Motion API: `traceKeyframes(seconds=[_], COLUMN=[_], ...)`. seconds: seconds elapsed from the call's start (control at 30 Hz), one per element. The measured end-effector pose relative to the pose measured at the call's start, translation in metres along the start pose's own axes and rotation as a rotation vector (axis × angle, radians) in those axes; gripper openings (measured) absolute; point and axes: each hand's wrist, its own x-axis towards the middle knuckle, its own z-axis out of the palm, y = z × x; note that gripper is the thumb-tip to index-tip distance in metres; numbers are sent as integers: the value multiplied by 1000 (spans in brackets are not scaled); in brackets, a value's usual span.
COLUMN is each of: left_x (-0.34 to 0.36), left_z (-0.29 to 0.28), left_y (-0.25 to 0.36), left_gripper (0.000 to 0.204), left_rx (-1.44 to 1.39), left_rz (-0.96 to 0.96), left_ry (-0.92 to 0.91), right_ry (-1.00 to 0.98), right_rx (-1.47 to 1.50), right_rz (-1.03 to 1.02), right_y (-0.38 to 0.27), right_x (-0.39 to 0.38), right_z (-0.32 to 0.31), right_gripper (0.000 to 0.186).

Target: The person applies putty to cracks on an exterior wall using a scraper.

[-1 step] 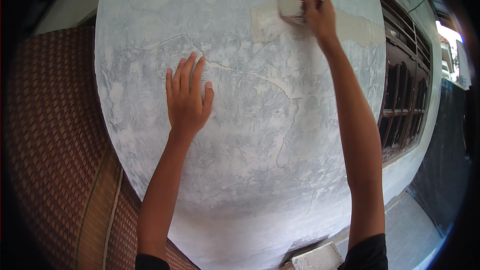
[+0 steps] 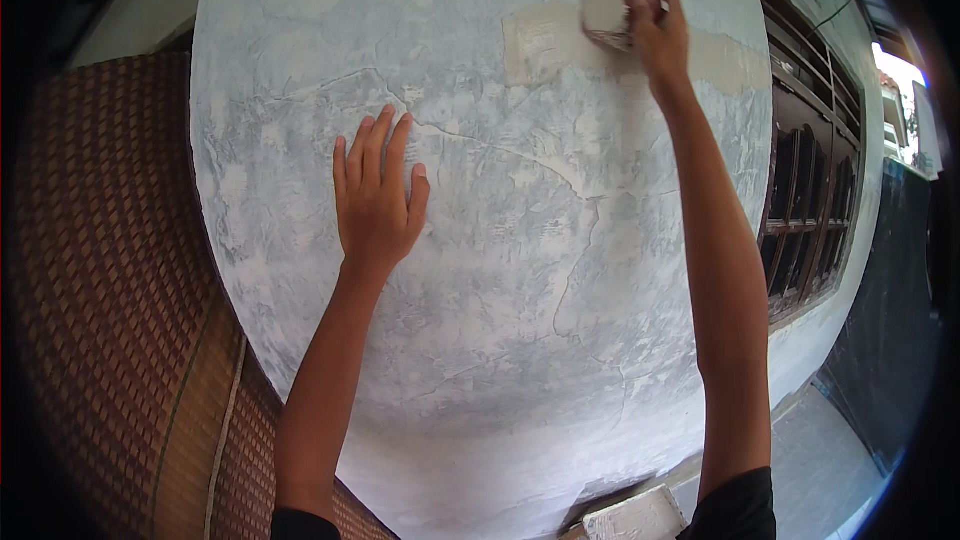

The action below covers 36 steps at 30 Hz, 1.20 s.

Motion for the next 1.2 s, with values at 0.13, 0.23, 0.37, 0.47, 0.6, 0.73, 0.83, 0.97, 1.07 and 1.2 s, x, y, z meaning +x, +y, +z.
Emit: traceKeyframes(seconds=[0.13,0.23,0.37,0.47,0.6,0.73,0.83,0.97,1.07,1.2], left_x=[1,1,-1,1,0,-1,1,1,1,-2], left_z=[1,1,-2,-1,1,-1,0,0,1,-1], left_y=[4,5,-4,4,5,0,2,5,4,-2], left_gripper=[51,52,53,52,51,51,51,51,50,51], left_rx=[34,7,0,0,34,27,-7,28,32,16], left_rz=[-17,-18,5,9,-14,-10,1,-20,-17,0], left_ry=[5,11,-2,2,1,-8,1,2,4,-10], right_ry=[113,-45,-192,46,165,-137,-43,275,-9,-92], right_rx=[114,186,59,-62,192,59,-24,159,145,-26], right_rz=[45,-222,-171,-60,42,-206,-66,124,-153,-139], right_y=[2,-24,-27,21,11,-24,15,13,-7,-3], right_x=[1,-18,-27,3,-5,-31,-10,-8,-27,-30], right_z=[-14,18,30,-6,-18,3,-12,-34,-9,-3], right_gripper=[34,31,31,32,27,29,32,29,28,29])
